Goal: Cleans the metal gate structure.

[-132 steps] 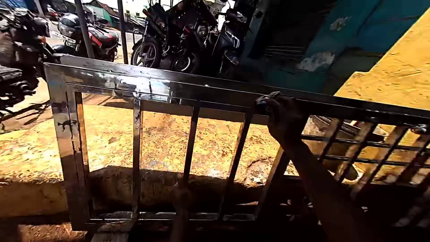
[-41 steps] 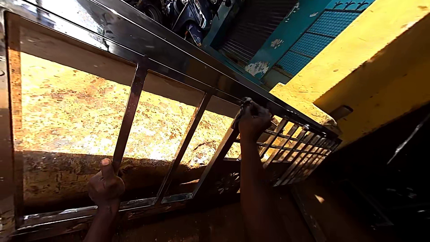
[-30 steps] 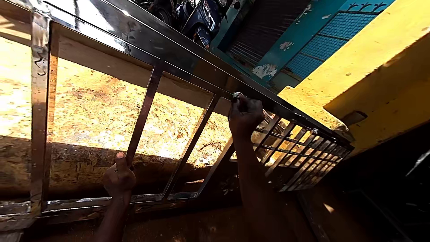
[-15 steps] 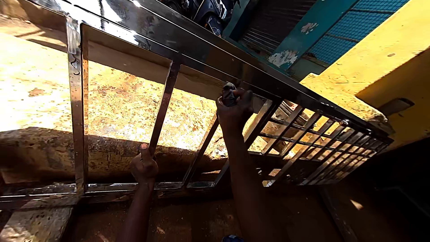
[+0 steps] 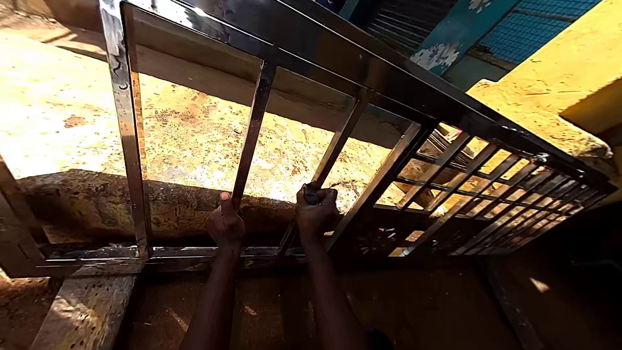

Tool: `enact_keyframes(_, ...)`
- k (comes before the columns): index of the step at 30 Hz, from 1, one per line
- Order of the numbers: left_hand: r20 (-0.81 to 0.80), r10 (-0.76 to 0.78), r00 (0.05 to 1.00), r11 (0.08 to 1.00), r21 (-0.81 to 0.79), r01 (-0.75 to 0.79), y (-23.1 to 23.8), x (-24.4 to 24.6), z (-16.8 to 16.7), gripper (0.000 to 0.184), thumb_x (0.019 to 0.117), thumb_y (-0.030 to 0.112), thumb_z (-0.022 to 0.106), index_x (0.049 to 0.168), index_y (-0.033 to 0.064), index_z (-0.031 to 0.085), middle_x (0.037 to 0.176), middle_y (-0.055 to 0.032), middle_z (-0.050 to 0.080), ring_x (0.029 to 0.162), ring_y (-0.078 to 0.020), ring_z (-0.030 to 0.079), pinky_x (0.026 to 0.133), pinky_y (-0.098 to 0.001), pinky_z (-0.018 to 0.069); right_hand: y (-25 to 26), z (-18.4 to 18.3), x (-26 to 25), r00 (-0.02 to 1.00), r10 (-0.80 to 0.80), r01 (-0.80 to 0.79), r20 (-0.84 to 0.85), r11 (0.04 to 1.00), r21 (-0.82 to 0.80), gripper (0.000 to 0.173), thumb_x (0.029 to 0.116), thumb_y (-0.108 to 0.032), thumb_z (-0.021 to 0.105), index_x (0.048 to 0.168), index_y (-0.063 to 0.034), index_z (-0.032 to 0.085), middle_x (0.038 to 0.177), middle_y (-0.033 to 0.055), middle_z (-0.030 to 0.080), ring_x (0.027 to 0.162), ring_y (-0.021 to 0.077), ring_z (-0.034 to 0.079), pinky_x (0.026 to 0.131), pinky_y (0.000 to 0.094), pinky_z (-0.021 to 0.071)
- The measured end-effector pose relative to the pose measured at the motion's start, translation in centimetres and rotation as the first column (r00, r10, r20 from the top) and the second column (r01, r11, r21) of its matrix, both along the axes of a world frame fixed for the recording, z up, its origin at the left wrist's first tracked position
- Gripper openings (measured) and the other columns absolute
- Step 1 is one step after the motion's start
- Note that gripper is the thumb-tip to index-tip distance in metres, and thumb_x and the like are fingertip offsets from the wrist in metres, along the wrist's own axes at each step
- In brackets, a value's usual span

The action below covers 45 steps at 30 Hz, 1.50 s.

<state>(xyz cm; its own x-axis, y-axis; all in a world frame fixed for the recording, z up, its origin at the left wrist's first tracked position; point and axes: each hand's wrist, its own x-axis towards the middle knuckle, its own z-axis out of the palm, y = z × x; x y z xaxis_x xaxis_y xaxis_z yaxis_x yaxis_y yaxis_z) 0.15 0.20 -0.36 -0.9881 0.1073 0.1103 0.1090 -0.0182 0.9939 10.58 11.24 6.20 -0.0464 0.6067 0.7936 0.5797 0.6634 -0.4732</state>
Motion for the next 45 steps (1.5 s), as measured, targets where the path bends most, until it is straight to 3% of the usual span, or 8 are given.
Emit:
enact_keyframes(4, -0.024, 0.019, 1.000, 1.000, 0.000, -0.019, 0.0, 0.0, 0.3, 0.067, 0.1034, 0.059, 0.023, 0.053, 0.0184, 0.043, 0.046, 0.0055, 0.040, 0.042, -0.0120, 0.044, 0.045, -0.0381, 0.0368, -0.3, -6.2, 1.2, 0.997, 0.067, -0.066, -0.033, 0.998, 0.020, 0.034, 0.0614, -0.021, 0.085, 0.075, 0.0010, 0.062, 0.064, 0.0124, 0.063, 0.059, 0.0287, 0.064, 0.058, 0.0450, 0.0539)
enact_keyframes(11, 0.021, -0.008, 1.000, 1.000, 0.021, 0.008, 0.0, 0.3, 0.1, 0.069, 0.1057, 0.058, 0.022, 0.059, 0.0160, 0.050, 0.048, 0.0034, 0.045, 0.042, -0.0127, 0.044, 0.044, -0.0379, 0.0382, 3.3, 17.7, -3.9, 0.992, 0.099, -0.097, -0.080, 0.995, 0.029, 0.035, 0.0777, -0.021, 0.081, 0.103, -0.0018, 0.065, 0.086, 0.0093, 0.069, 0.078, 0.0230, 0.068, 0.069, 0.0442, 0.0532)
enact_keyframes(15, 0.030, -0.011, 1.000, 0.999, 0.036, 0.010, 0.2, 0.0, -0.1, 0.067, 0.1053, 0.059, 0.024, 0.057, 0.0180, 0.047, 0.048, 0.0044, 0.044, 0.042, -0.0119, 0.043, 0.045, -0.0372, 0.0378, 1.8, 5.9, -1.8, 0.990, 0.098, -0.093, -0.101, 0.994, 0.054, 0.032, 0.0817, -0.024, 0.083, 0.093, -0.0023, 0.062, 0.074, 0.0089, 0.065, 0.067, 0.0223, 0.065, 0.061, 0.0424, 0.0536)
enact_keyframes(21, 0.021, -0.019, 1.000, 1.000, -0.003, 0.019, 0.1, 0.2, -0.1, 0.074, 0.1027, 0.067, 0.020, 0.056, 0.0170, 0.047, 0.047, 0.0013, 0.043, 0.042, -0.0166, 0.044, 0.044, -0.0420, 0.0378, -2.4, -15.5, 4.2, 0.992, 0.001, 0.009, 0.123, 0.997, -0.081, 0.035, 0.0661, -0.027, 0.084, 0.072, -0.0006, 0.062, 0.066, 0.0128, 0.064, 0.069, 0.0338, 0.064, 0.088, 0.0567, 0.0470)
enact_keyframes(30, -0.026, -0.021, 0.999, 0.996, 0.089, 0.023, 0.4, -0.2, -0.2, 0.062, 0.1072, 0.054, 0.024, 0.059, 0.0208, 0.044, 0.048, 0.0094, 0.039, 0.041, -0.0060, 0.039, 0.044, -0.0303, 0.0363, 4.2, 14.3, -3.5, 0.963, 0.198, -0.176, -0.182, 0.976, 0.130, 0.037, 0.0756, -0.021, 0.083, 0.098, -0.0010, 0.061, 0.083, 0.0041, 0.064, 0.075, 0.0091, 0.064, 0.068, 0.0265, 0.0527)
enact_keyframes(34, -0.015, -0.025, 1.000, 0.993, 0.111, 0.027, 0.3, -0.2, -0.3, 0.063, 0.1065, 0.056, 0.026, 0.058, 0.0210, 0.044, 0.048, 0.0091, 0.040, 0.041, -0.0062, 0.039, 0.043, -0.0303, 0.0366, 0.4, 0.9, -1.7, 0.939, 0.181, -0.208, -0.292, 0.976, -0.062, 0.037, 0.0797, -0.014, 0.083, 0.101, 0.0005, 0.056, 0.084, 0.0079, 0.060, 0.075, 0.0141, 0.062, 0.070, 0.0302, 0.0551)
enact_keyframes(38, -0.021, -0.025, 0.999, 0.995, 0.101, 0.027, 0.5, -0.3, -0.3, 0.064, 0.1054, 0.060, 0.025, 0.058, 0.0208, 0.044, 0.048, 0.0088, 0.041, 0.041, -0.0066, 0.039, 0.043, -0.0301, 0.0366, -5.1, -15.8, 3.6, 0.998, 0.057, -0.054, -0.008, 0.876, -0.479, 0.054, 0.0832, -0.020, 0.084, 0.112, 0.0136, 0.054, 0.105, 0.0351, 0.061, 0.100, 0.0515, 0.061, 0.092, 0.0599, 0.0505)
enact_keyframes(45, -0.042, -0.011, 0.999, 0.993, 0.119, 0.016, 0.4, -0.2, -0.6, 0.062, 0.1071, 0.055, 0.024, 0.060, 0.0216, 0.048, 0.049, 0.0107, 0.043, 0.041, -0.0041, 0.041, 0.042, -0.0280, 0.0377, 2.3, 3.0, -1.4, 0.909, 0.349, -0.366, -0.228, 0.930, -0.034, 0.045, 0.0816, -0.018, 0.081, 0.105, 0.0041, 0.050, 0.083, 0.0091, 0.060, 0.069, 0.0101, 0.063, 0.065, 0.0266, 0.0562)
